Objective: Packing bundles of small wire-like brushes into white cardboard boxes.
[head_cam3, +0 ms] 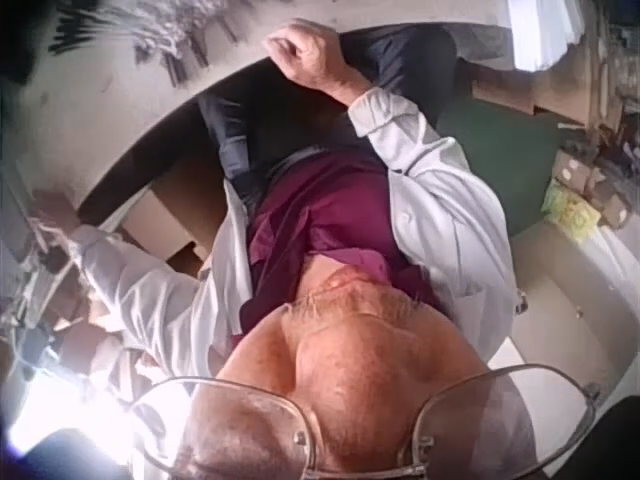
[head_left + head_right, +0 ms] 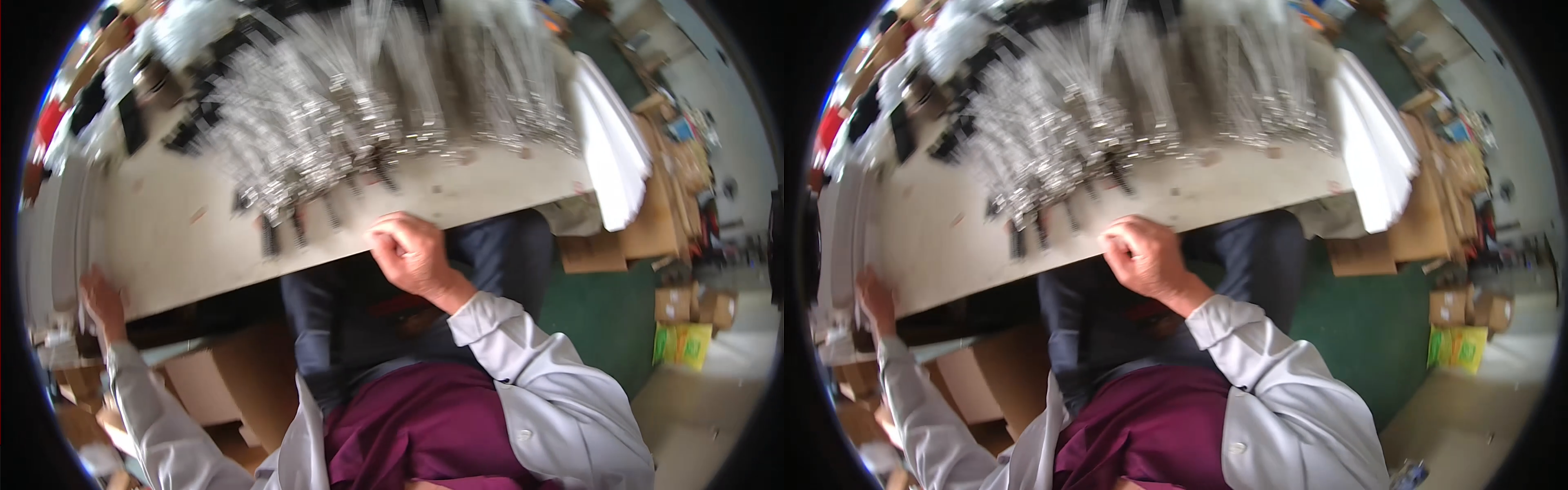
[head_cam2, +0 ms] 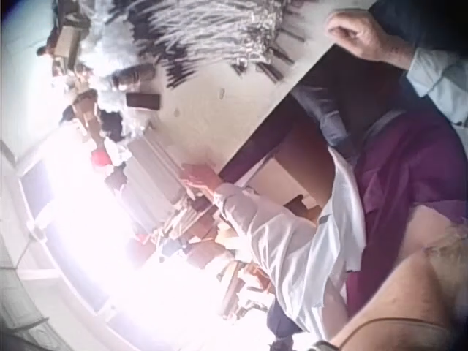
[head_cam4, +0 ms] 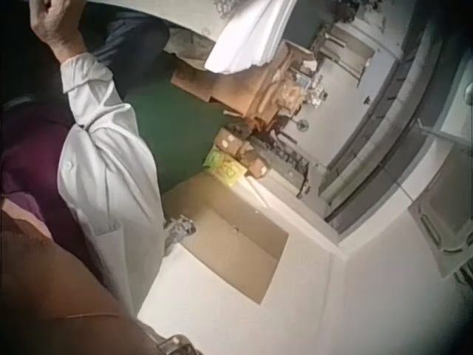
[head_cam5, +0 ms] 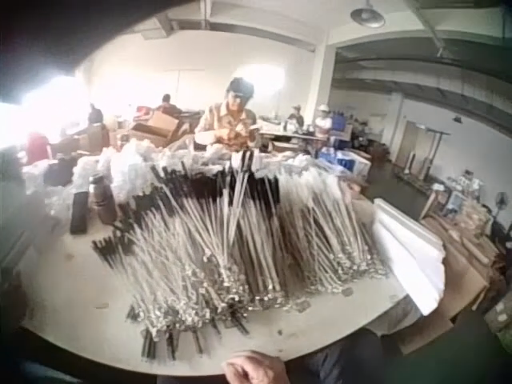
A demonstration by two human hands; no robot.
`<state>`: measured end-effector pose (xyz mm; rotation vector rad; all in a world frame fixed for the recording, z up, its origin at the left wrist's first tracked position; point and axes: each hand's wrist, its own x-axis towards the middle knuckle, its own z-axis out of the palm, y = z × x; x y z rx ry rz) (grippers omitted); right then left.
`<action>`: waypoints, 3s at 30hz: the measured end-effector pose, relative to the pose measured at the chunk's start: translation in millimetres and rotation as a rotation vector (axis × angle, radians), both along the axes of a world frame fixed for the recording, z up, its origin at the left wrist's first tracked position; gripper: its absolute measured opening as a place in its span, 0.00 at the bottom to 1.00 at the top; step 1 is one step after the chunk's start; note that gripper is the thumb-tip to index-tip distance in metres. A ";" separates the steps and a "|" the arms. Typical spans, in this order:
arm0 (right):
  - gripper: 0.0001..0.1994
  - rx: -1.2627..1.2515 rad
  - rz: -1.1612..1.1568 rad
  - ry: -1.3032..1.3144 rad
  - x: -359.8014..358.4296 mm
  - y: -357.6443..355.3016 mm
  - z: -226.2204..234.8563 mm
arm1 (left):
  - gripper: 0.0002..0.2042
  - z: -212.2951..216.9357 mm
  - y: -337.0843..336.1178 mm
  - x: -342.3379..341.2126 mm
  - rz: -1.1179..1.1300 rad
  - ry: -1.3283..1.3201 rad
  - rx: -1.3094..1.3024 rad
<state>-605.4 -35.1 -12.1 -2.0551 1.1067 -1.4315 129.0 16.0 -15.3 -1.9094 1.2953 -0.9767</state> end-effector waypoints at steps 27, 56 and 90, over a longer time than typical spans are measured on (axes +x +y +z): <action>0.36 0.176 -1.174 1.041 -405.4 13.1 34.0 | 0.13 -30.5 -44.3 -402.8 -0.593 1.234 -0.529; 0.35 0.013 -0.159 0.519 -200.5 53.8 106.8 | 0.28 117.4 11.4 -624.8 -1.246 1.272 0.014; 0.27 0.415 -0.264 0.031 -98.7 66.2 10.0 | 0.33 41.3 -12.3 -632.3 -1.080 1.209 0.143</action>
